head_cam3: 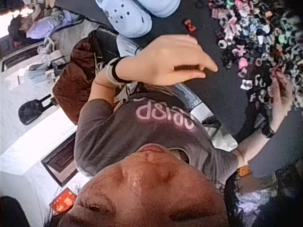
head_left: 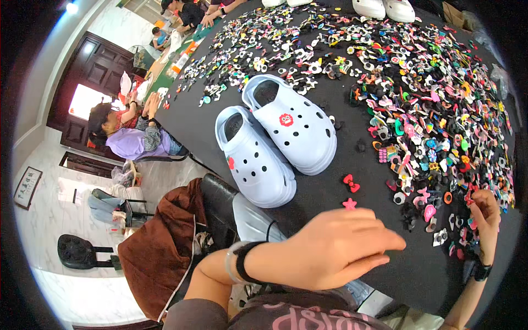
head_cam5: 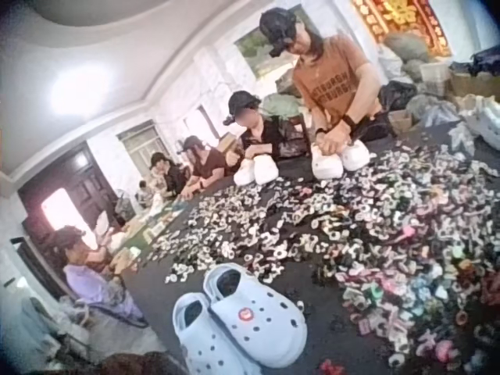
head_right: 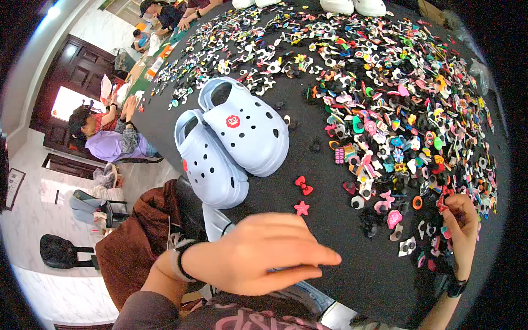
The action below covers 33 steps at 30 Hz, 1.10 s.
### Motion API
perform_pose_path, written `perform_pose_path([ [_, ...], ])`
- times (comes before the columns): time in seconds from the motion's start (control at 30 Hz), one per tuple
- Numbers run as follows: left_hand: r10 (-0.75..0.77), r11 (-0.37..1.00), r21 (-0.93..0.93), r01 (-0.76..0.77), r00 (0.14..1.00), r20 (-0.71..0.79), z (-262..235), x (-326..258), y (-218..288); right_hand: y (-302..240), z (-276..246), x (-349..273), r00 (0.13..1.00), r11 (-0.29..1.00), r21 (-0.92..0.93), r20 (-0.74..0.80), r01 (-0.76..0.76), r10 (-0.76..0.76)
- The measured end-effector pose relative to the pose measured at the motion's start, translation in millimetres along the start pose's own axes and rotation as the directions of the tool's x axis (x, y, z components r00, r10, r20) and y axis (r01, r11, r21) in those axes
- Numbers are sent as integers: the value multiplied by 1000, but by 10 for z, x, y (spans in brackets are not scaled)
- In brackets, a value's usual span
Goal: Sorting small decorative charms and attaching them to blue foam clogs.
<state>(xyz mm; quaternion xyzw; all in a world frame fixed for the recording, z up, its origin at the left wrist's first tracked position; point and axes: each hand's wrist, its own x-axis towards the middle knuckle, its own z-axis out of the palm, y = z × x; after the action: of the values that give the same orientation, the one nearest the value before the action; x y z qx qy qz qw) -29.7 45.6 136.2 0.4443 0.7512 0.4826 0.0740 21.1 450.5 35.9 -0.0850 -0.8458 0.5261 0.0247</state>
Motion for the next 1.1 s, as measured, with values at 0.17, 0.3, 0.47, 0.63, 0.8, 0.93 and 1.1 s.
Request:
perform_pose_path([
  [0.17, -58, 998, 1, 59, 993, -102, -276, 192, 113, -115, 88, 31, 999, 998, 38, 17, -46, 45],
  [0.3, -126, 992, -36, 123, 984, -124, -227, 53, 83, -170, 53, 23, 997, 998, 9, 59, -58, 57],
  [0.47, -61, 990, 122, 75, 991, -118, 133, -321, -234, -124, 12, 0, 994, 1000, 16, 103, -24, 22],
  [0.63, -117, 979, 144, 143, 978, -170, 282, -598, -578, -170, 38, 30, 993, 997, -31, 99, -66, 68],
  [0.8, -150, 988, -1, 156, 950, -275, 499, -732, -903, -156, 78, 95, 996, 997, -68, 89, -23, 29],
  [0.93, -76, 992, 69, 105, 942, -328, 567, -780, -907, -296, 136, 105, 994, 992, -113, 96, -49, 60],
  [1.1, -19, 998, 45, 37, 938, -346, 543, -826, -918, -266, 161, 116, 991, 995, -67, 107, -70, 76],
])
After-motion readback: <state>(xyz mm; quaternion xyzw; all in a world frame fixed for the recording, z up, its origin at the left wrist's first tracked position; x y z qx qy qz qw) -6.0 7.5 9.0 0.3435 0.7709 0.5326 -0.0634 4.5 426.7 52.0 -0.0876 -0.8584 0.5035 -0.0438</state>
